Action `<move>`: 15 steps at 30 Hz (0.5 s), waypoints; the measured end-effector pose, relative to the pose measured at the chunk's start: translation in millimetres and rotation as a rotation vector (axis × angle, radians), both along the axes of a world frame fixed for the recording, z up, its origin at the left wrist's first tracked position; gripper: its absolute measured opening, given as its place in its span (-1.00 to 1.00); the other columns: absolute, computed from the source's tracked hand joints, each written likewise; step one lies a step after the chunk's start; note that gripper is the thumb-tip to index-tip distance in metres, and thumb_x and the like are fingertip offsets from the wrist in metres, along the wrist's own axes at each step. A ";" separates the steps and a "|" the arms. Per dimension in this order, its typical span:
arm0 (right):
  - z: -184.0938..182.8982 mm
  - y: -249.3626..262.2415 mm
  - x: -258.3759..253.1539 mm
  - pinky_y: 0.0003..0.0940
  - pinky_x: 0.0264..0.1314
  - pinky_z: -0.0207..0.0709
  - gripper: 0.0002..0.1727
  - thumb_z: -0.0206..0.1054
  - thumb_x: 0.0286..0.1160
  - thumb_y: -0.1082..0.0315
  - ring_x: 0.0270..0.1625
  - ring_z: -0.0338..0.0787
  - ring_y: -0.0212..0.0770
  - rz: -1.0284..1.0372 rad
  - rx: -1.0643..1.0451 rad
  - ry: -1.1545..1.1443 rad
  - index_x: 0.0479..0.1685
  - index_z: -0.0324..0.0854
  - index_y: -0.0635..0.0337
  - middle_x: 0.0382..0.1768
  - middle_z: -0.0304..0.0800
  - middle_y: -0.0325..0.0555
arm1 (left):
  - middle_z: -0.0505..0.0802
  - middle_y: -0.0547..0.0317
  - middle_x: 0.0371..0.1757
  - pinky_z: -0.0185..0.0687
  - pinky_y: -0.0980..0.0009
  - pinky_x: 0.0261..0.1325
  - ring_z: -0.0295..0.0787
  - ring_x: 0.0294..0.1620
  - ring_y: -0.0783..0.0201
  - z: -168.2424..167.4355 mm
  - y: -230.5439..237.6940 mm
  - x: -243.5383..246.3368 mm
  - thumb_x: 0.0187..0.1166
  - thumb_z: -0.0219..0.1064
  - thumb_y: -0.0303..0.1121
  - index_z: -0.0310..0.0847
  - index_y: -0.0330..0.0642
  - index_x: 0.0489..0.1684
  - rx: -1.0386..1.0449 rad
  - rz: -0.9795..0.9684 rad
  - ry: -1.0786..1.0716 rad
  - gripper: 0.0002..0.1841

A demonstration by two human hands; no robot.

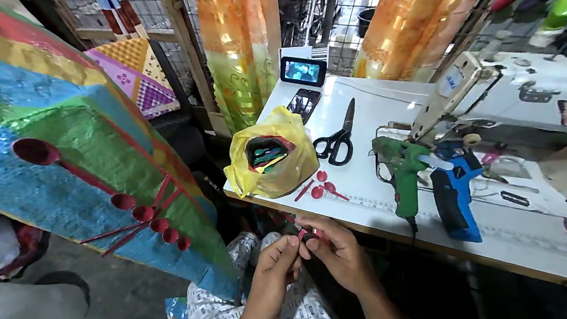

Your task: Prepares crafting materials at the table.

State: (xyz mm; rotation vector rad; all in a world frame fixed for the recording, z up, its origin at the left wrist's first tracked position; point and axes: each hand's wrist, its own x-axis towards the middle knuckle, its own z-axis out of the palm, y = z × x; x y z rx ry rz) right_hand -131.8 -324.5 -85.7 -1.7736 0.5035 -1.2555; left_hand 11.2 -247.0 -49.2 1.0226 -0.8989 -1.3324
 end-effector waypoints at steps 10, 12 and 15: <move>7.8 9.1 -8.6 -0.64 -0.32 0.52 -0.47 0.10 0.76 -0.14 -0.39 0.67 -0.46 -0.321 -0.355 0.222 0.03 0.79 0.12 -0.43 0.71 -0.15 | 0.49 0.60 -0.70 0.28 0.74 -0.58 0.33 -0.71 0.70 6.2 9.2 0.2 0.82 0.07 -0.24 0.68 0.02 -0.42 0.064 -0.157 0.198 -0.66; 12.4 8.3 -15.3 -0.50 -0.44 0.44 -0.43 -0.04 0.80 -0.18 -0.50 0.59 -0.33 -0.398 -0.480 0.328 -0.01 0.79 0.03 -0.54 0.60 -0.18 | 0.46 0.62 -0.71 0.24 0.75 -0.63 0.30 -0.74 0.71 9.1 14.4 4.5 0.80 0.11 -0.21 0.67 0.05 -0.46 0.094 -0.243 0.277 -0.66; 16.9 -6.1 -35.9 -0.32 -0.41 0.56 -0.48 -0.03 0.84 -0.02 -0.47 0.70 -0.21 -0.635 -0.490 0.409 -0.09 0.81 0.11 -0.51 0.71 -0.09 | 0.50 0.65 -0.68 0.25 0.76 -0.60 0.33 -0.71 0.74 13.2 32.1 13.3 0.75 0.22 -0.16 0.70 0.12 -0.48 0.105 -0.330 0.322 -0.69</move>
